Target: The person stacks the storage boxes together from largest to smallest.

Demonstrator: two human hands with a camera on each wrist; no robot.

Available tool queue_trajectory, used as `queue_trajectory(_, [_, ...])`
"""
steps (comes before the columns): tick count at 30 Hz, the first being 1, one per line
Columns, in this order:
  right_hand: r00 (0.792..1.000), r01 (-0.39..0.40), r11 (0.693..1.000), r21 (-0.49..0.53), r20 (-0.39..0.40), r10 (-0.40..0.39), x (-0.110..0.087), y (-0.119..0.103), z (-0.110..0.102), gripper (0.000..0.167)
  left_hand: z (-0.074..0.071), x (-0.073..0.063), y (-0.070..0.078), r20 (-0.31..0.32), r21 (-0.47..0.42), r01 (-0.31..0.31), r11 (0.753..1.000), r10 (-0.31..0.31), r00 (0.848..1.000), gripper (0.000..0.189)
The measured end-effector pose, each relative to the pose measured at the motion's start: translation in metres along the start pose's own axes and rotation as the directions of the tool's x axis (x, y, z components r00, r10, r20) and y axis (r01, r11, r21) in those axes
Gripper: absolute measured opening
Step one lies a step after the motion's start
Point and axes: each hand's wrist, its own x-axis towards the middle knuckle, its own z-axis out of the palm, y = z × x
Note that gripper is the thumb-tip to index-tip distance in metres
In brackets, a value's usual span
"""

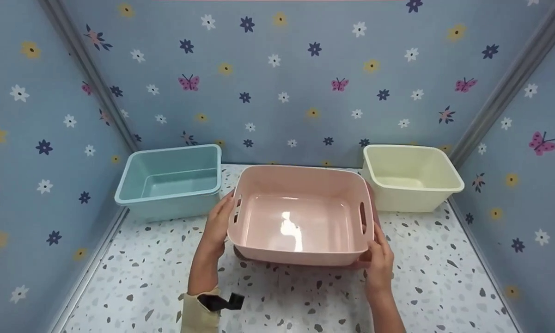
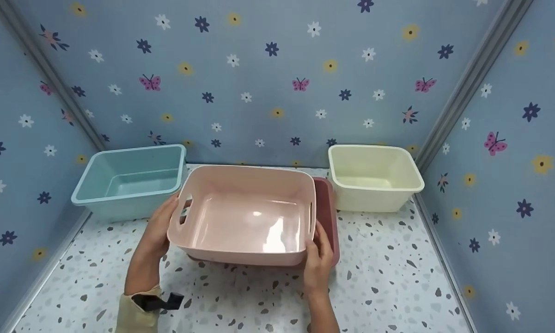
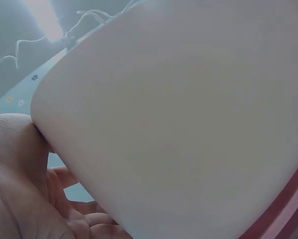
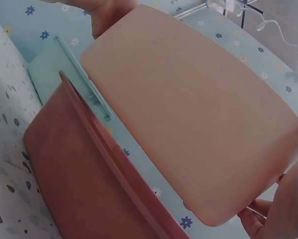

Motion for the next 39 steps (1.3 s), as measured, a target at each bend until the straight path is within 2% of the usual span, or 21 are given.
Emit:
queue_trajectory(8, [0.999,-0.027,0.997,0.067,0.042,0.024,0.009,-0.01,-0.01,0.053,0.013,0.006,-0.002,0.027,-0.003,0.006,1.0,-0.006,1.0,0.054])
queue_trajectory(13, [0.991,-0.108,0.992,0.068,0.083,0.102,0.019,-0.015,-0.02,0.056,0.022,0.011,-0.007,0.053,-0.067,0.025,0.997,-0.021,0.998,0.051])
queue_trajectory(15, [0.983,-0.149,0.988,0.047,0.118,0.143,0.025,-0.017,-0.025,0.059,0.025,0.014,-0.009,0.06,-0.094,0.049,0.994,-0.044,0.997,0.05])
queue_trajectory(19, [0.956,-0.215,0.977,-0.015,0.203,0.213,0.039,-0.021,-0.032,0.064,0.026,0.019,-0.01,0.083,-0.129,0.057,0.99,-0.046,0.995,0.049])
queue_trajectory(25, [0.906,-0.257,0.965,-0.052,0.334,0.259,0.057,-0.025,-0.031,0.065,0.022,0.029,-0.009,0.077,-0.063,0.074,0.995,-0.069,0.995,0.044])
queue_trajectory(32, [0.879,-0.34,0.94,0.007,0.358,0.315,0.074,-0.024,-0.028,0.069,0.023,0.039,-0.008,0.073,-0.023,0.097,0.995,-0.095,0.993,0.041])
queue_trajectory(39, [0.852,-0.376,0.926,-0.023,0.384,0.355,0.089,-0.019,-0.03,0.072,0.022,0.047,-0.01,0.064,-0.027,0.097,0.995,-0.095,0.993,0.044])
